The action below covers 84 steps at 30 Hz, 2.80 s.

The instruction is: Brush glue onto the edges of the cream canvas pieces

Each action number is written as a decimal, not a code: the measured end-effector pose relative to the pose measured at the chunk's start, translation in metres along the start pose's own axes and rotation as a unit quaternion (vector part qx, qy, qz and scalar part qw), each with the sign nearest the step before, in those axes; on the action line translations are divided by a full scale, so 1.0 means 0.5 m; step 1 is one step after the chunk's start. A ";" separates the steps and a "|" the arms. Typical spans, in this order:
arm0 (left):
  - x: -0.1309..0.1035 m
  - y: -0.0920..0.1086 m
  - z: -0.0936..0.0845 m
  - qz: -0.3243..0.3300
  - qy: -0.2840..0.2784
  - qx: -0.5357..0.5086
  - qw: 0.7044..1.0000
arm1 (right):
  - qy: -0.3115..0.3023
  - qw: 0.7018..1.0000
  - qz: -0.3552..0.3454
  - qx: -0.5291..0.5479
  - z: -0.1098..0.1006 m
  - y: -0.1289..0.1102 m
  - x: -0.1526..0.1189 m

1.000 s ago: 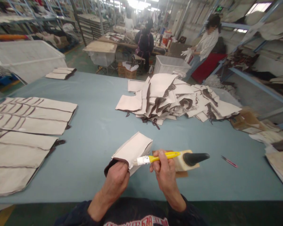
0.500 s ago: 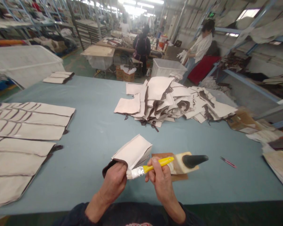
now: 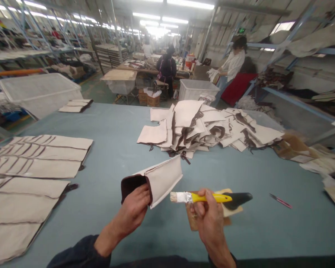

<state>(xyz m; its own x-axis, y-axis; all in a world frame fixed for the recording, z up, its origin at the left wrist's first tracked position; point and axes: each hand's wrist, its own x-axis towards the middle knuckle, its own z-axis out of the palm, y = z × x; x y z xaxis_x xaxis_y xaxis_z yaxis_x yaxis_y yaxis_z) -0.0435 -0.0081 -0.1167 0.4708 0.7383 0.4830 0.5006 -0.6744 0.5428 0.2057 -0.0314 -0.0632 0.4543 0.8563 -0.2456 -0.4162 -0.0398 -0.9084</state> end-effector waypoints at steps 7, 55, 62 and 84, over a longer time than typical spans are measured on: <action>-0.132 -0.035 0.087 -0.402 -0.101 -0.275 0.867 | -0.022 0.997 0.059 0.034 -0.006 0.045 0.025; 0.083 0.141 -0.099 -0.409 -0.036 -0.429 0.805 | -0.382 0.892 -0.187 -0.150 0.125 -0.030 0.033; 0.073 0.141 -0.100 -0.436 -0.054 -0.470 0.766 | -0.339 0.890 -0.275 -0.130 0.102 -0.067 0.015; 0.066 0.155 -0.091 -0.419 -0.095 -0.491 0.758 | -0.338 0.866 -0.303 -0.210 0.062 -0.049 -0.009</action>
<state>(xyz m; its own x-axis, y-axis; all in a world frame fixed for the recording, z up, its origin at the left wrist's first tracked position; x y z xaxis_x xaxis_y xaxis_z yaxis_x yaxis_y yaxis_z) -0.0223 -0.0351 -0.0273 0.4303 0.8228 -0.3712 -0.0566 0.4350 0.8987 0.1893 -0.0183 -0.0293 -0.1350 0.8859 0.4438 0.1255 0.4596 -0.8792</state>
